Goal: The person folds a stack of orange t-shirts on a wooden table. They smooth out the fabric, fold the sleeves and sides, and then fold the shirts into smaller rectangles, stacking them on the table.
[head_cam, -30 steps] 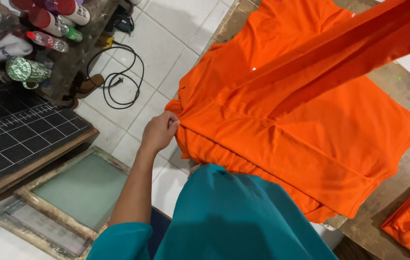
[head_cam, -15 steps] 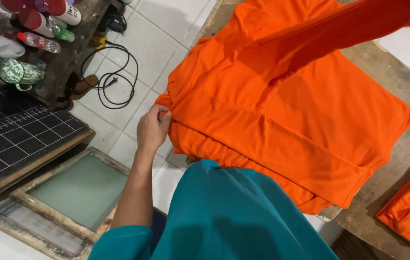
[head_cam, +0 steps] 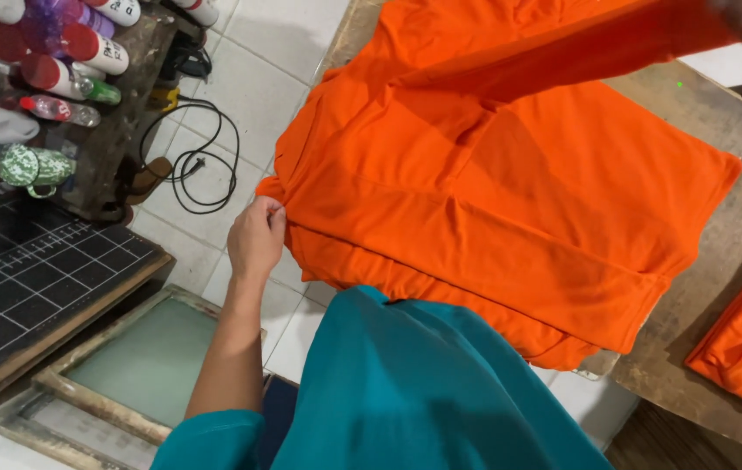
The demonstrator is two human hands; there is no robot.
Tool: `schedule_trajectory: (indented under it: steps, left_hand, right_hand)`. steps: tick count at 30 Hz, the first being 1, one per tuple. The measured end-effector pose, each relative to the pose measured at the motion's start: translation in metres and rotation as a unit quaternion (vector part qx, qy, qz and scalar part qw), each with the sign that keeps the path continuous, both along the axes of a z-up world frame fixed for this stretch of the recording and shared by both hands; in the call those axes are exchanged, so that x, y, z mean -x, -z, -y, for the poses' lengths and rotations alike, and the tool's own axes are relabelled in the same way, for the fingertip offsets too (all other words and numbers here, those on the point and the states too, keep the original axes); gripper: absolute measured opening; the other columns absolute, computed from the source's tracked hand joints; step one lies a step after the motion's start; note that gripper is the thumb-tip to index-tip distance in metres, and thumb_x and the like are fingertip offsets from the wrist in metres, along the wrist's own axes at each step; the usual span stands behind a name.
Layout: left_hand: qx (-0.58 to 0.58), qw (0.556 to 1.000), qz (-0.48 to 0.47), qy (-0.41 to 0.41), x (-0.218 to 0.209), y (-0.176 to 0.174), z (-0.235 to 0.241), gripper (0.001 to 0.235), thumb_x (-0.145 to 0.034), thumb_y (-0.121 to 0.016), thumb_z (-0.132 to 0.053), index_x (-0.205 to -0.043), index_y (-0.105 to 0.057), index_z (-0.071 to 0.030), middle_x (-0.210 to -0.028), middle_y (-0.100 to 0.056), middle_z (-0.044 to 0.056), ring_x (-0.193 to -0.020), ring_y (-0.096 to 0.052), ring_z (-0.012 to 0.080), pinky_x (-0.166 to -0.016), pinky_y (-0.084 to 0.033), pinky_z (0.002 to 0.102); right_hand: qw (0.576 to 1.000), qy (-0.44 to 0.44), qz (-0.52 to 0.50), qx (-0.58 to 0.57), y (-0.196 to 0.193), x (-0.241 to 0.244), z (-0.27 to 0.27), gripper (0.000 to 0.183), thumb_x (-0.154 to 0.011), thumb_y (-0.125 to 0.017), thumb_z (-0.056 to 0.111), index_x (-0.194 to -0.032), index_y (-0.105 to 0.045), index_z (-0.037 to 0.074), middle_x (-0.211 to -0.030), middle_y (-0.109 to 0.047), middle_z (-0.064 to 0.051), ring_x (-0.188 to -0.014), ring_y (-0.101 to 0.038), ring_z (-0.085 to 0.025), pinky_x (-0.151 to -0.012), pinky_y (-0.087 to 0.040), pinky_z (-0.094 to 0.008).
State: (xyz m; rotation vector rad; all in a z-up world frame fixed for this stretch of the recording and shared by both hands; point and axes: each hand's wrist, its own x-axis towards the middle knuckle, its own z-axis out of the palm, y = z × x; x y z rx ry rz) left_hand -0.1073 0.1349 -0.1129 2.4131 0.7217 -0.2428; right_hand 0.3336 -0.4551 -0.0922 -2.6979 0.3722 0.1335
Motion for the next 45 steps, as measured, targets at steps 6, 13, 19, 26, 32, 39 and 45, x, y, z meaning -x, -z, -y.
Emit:
schedule_trajectory:
  steps: [6, 13, 19, 26, 32, 39, 45]
  left_hand:
    - [0.138, 0.983, 0.115, 0.045, -0.016, 0.003, 0.058, 0.018, -0.098, -0.059, -0.022, -0.105, -0.068, -0.009, -0.098, -0.075, 0.009, -0.089, -0.069, 0.0273, -0.076, -0.052, 0.040]
    - [0.513, 0.832, 0.000, -0.214, -0.046, -0.002, 0.100, 0.048, -0.100, -0.056, -0.028, -0.135, -0.061, 0.004, -0.112, -0.072, 0.014, -0.096, -0.073, 0.0213, -0.085, -0.062, 0.031]
    - [0.555, 0.742, -0.017, -0.377, -0.062, -0.019, 0.083, 0.097, -0.081, -0.046, -0.066, -0.145, -0.048, 0.007, -0.142, -0.060, 0.026, -0.127, -0.063, 0.0346, -0.106, -0.052, 0.041]
    - [0.481, 0.713, 0.024, -0.509, -0.062, 0.052, 0.068, 0.047, -0.079, -0.077, -0.026, -0.122, -0.062, -0.013, -0.113, -0.075, 0.015, -0.100, -0.073, 0.0303, -0.088, -0.059, 0.050]
    - [0.493, 0.732, 0.015, -0.471, -0.043, 0.079, 0.040, 0.051, -0.088, -0.077, -0.012, -0.130, -0.047, -0.013, -0.121, -0.066, 0.019, -0.116, -0.066, 0.0379, -0.102, -0.052, 0.055]
    - [0.289, 0.882, 0.074, -0.364, -0.014, 0.038, 0.032, 0.024, -0.098, -0.071, -0.028, -0.108, -0.061, -0.010, -0.089, -0.074, 0.018, -0.072, -0.078, 0.0279, -0.065, -0.064, 0.041]
    - [-0.141, 0.918, 0.322, 0.185, -0.028, 0.029, 0.075, 0.035, -0.094, -0.068, -0.030, -0.122, -0.068, -0.010, -0.119, -0.062, 0.015, -0.113, -0.059, 0.0368, -0.096, -0.047, 0.050]
  right_hand:
    - [0.910, -0.389, 0.074, -0.125, -0.120, 0.116, -0.080, 0.019, -0.130, -0.064, -0.008, -0.147, -0.073, -0.006, -0.079, -0.055, -0.013, -0.059, -0.043, -0.015, -0.048, -0.031, -0.031]
    - [0.918, -0.340, 0.132, -0.154, -0.154, 0.264, -0.073, 0.021, -0.124, -0.070, -0.009, -0.145, -0.071, -0.013, -0.116, -0.072, -0.021, -0.105, -0.067, -0.021, -0.094, -0.052, -0.030]
    - [0.783, 0.020, 0.135, -0.606, -0.035, 0.373, 0.056, 0.041, -0.089, -0.067, 0.033, -0.118, -0.071, 0.003, -0.111, -0.072, -0.015, -0.047, -0.041, -0.001, -0.048, -0.023, -0.018]
    - [0.865, 0.187, 0.010, -0.465, 0.051, 0.430, 0.069, 0.030, -0.090, -0.072, 0.006, -0.119, -0.066, 0.013, -0.082, -0.060, 0.004, -0.065, -0.056, -0.002, -0.061, -0.047, -0.014]
    - [0.896, 0.196, 0.021, -0.398, 0.050, 0.450, 0.048, 0.044, -0.087, -0.057, -0.008, -0.126, -0.069, 0.007, -0.101, -0.064, -0.006, -0.073, -0.054, -0.009, -0.060, -0.044, -0.020]
    - [0.995, 0.044, 0.073, 0.051, 0.155, 0.485, 0.088, 0.043, -0.080, -0.074, 0.009, -0.122, -0.078, 0.017, -0.106, -0.064, -0.013, -0.099, -0.065, -0.034, -0.086, -0.052, -0.042]
    - [0.991, -0.106, 0.044, 0.063, 0.100, 0.443, -0.038, 0.035, -0.081, -0.075, 0.024, -0.116, -0.076, 0.026, -0.108, -0.065, -0.002, -0.104, -0.065, -0.028, -0.086, -0.052, -0.041]
